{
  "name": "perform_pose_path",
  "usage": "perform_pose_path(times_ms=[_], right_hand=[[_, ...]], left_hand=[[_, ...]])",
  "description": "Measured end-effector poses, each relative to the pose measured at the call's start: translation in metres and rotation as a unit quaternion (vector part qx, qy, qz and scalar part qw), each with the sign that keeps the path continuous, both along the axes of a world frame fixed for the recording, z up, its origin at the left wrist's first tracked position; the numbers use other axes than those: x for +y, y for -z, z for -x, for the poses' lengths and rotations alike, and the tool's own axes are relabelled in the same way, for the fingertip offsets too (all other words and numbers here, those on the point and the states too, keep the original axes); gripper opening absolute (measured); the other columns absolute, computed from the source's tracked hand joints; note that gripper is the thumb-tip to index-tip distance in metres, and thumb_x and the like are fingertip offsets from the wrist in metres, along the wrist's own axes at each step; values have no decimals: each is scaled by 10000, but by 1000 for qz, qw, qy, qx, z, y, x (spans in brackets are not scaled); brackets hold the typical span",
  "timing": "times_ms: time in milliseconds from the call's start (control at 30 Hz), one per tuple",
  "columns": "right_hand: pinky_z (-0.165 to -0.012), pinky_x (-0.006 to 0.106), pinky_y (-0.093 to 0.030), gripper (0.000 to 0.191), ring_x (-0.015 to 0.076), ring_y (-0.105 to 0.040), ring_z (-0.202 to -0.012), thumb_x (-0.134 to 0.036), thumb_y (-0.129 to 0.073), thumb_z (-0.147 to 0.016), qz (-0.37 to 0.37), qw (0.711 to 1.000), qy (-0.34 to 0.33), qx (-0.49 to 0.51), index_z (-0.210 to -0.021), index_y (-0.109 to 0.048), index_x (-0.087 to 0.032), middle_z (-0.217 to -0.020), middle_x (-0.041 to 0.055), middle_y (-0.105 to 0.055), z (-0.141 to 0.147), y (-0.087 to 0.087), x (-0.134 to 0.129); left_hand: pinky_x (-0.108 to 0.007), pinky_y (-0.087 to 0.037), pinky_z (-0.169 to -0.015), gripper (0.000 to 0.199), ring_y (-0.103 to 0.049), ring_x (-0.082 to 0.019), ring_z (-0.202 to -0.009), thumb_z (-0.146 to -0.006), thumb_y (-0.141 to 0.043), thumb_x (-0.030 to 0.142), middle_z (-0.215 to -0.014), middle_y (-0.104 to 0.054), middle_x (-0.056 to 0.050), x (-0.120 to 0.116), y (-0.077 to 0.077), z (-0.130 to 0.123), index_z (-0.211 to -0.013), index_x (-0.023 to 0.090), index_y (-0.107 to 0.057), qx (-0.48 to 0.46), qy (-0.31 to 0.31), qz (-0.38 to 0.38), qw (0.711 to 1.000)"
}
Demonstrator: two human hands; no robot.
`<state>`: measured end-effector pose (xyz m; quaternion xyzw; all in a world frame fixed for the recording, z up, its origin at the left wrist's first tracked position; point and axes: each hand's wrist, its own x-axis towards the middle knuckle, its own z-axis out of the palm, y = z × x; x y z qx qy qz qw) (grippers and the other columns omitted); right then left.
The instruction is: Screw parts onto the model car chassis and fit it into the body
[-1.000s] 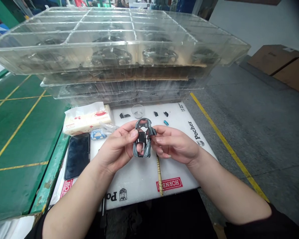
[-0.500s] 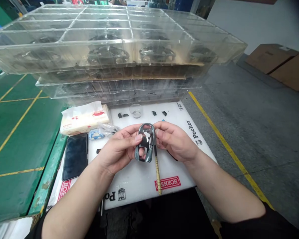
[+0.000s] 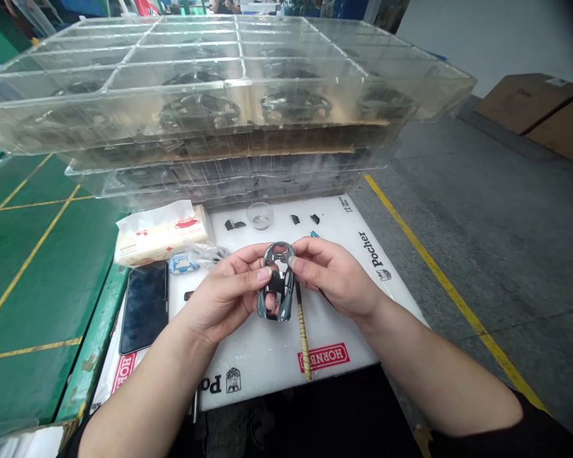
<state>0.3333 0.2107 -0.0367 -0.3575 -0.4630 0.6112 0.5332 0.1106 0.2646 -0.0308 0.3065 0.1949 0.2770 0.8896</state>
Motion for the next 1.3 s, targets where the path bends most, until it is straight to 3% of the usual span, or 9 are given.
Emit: perform_pose_path(times_ms=[100,300,433,600,800,1033,1133,1233,1300], right_hand=[[-916,371,-642,332,195,-760,-908,-497,-968,-1007,7,1000,-19,20,-1122,-820,-222,-1024,46,-819,0,-2,0],[-775,306,-583,348,159,-662,-831,-529,-962,-1014,12,999,10,-33,-1032,-804,-220,-968,30,-768,-2,-4,-1],[-845,364,-629,408,212,-707,-930,-592,-987,-972,29,999,5,-42,-996,-795,-233,-999,54,-772,-3,-2,-1],[-884,359,-633,394,208,-739,-923,-554,-1042,-920,13,996,52,-71,-1002,-811,-246,-999,43,-798,-4,2,-1],[-945,412,-682,352,232,-798,-988,-535,-964,-1018,-7,1000,-19,-10,-1127,-815,-236,-1046,65,-823,0,2,-2],[-899,401,-688,327,221,-800,-954,-483,-975,-1022,-31,999,-11,9,-1146,-817,-224,-1071,75,-822,2,3,-3],[-813,365,-643,319,201,-749,-899,-490,-949,-1048,-8,999,-28,27,-1161,-813,-225,-1041,67,-793,4,6,-3],[-642,287,-484,397,134,-584,-697,-596,-915,-1059,19,999,-30,39,-1117,-812,-217,-881,19,-722,5,10,-3],[-608,280,-404,449,116,-507,-653,-647,-921,-1035,25,999,-25,40,-1066,-803,-215,-835,2,-692,4,12,-3]], left_hand=[[-215,-708,-611,430,-815,-144,-621,-922,-1007,205,-976,-837,-40,0,-1,-1,-1316,141,-847,-2,-4,-7,1000],[-214,-704,-616,453,-807,-144,-622,-901,-1020,198,-955,-819,-28,0,-4,-1,-1316,147,-848,8,-36,-26,999],[-225,-702,-608,475,-799,-147,-619,-904,-1024,217,-960,-818,-31,-1,-2,-1,-1336,155,-834,1,-30,-23,999],[-224,-702,-608,467,-794,-144,-615,-908,-1025,216,-948,-819,-30,-1,0,-1,-1328,156,-830,-10,-27,-20,999],[-241,-722,-631,450,-809,-148,-628,-938,-995,206,-993,-836,-46,-3,-1,-2,-1348,144,-822,-16,-15,-21,1000],[-226,-727,-640,427,-824,-140,-648,-951,-990,207,-1032,-822,-30,-5,0,-4,-1349,161,-842,-39,-13,-32,999],[-229,-730,-644,433,-828,-145,-653,-946,-990,202,-1027,-827,-30,-3,1,-3,-1352,168,-844,-34,-17,-43,998],[-215,-712,-628,435,-821,-145,-648,-944,-989,204,-1025,-835,-41,-2,1,-1,-1352,166,-842,-33,-13,-45,998],[-204,-694,-610,401,-815,-142,-643,-947,-987,213,-1013,-831,-44,-2,1,-1,-1321,160,-851,-41,0,-39,998]])
